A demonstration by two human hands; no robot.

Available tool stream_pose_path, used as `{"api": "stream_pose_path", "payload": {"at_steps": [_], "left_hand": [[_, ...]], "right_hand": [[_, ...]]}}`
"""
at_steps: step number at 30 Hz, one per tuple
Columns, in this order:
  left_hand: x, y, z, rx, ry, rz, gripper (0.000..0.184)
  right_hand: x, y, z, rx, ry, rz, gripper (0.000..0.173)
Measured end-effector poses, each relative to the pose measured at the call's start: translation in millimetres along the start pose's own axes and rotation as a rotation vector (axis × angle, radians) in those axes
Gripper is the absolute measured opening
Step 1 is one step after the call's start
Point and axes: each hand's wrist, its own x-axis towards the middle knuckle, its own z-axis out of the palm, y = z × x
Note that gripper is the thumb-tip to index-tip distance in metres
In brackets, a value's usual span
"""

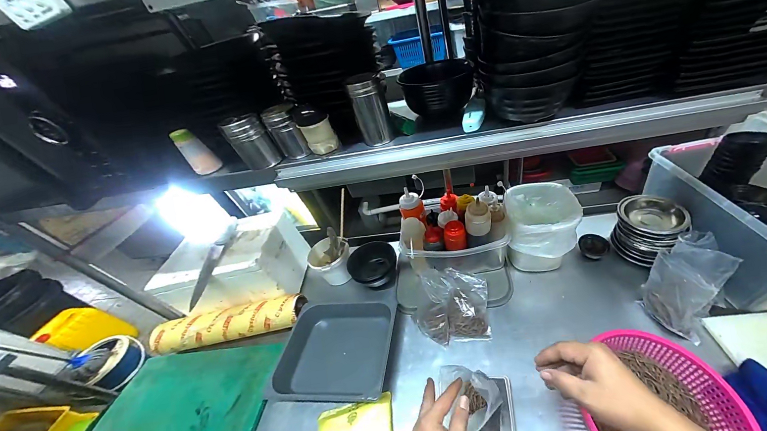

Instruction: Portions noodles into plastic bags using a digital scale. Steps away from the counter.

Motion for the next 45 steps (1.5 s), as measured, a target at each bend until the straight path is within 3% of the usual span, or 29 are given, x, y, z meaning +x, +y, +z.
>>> {"api": "stream_pose_path", "payload": {"at_steps": [7,12,18,22,27,33,39,45], "left_hand": [[-4,-16,-28,-0.130,-0.026,-0.071,0.035],[-18,-22,-39,-0.215,-0.010,-0.101,0.033],[-14,-30,-38,-0.279,0.007,-0.132,0.032],[-9,-30,-35,-0.284,0.033,-0.137,0.033],[-6,-39,-39,-0.267,0.117,-0.149,0.032],[-3,-59,-40,-0.370,0.157,-0.285,0.039],[1,-75,-39,-0.449,0.168,-0.362,0.045],[3,-77,-40,-0.492,0.167,-0.382,0.047]], "right_hand": [[-52,75,-21,-0.010,0.118,0.305,0.019],[-89,109,-36,-0.137,0.195,0.386,0.022],[-107,154,-32,-0.655,-0.100,0.618,0.043],[-115,184,-14,-0.783,-0.219,0.741,0.029],[-116,144,-34,-0.783,-0.056,0.591,0.027],[-115,112,-65,-0.672,0.210,0.294,0.023],[-108,101,-72,-0.369,0.458,0.371,0.011],[-104,83,-74,0.074,0.482,0.384,0.023]]}}
